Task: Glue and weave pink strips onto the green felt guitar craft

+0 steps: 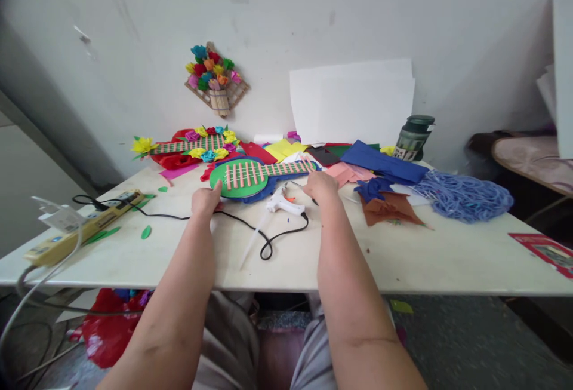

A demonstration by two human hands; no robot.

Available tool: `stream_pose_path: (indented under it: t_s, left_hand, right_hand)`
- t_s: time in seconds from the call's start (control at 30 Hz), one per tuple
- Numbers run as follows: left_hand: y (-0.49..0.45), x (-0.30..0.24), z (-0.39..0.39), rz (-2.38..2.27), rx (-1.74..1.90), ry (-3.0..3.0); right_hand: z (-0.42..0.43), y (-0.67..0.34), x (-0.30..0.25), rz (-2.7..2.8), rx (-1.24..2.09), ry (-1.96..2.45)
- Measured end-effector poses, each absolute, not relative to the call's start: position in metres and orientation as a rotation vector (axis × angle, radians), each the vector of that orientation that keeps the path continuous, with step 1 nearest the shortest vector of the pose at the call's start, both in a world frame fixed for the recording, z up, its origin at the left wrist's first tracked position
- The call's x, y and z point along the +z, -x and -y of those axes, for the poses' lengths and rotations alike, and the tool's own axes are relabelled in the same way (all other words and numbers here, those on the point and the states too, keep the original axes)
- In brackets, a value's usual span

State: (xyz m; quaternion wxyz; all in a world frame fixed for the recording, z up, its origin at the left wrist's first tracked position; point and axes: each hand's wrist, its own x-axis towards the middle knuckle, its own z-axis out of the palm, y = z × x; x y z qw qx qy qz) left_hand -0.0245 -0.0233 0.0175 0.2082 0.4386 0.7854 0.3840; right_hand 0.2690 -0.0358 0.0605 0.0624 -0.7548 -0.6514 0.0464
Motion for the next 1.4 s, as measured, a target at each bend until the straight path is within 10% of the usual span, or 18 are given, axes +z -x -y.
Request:
stream_pose_path:
  t_s: [0.83, 1.4]
  left_hand:
    - [0.011, 0.025, 0.023, -1.138, 1.287, -0.556]
    - [0.003, 0.028, 0.025, -1.135, 1.301, -0.487]
  right_hand:
    - [0.025, -0.268, 0.044, 1.695, 0.063, 2.305]
    - [0.029, -0.217, 0.038, 2.279, -0.237, 1.206]
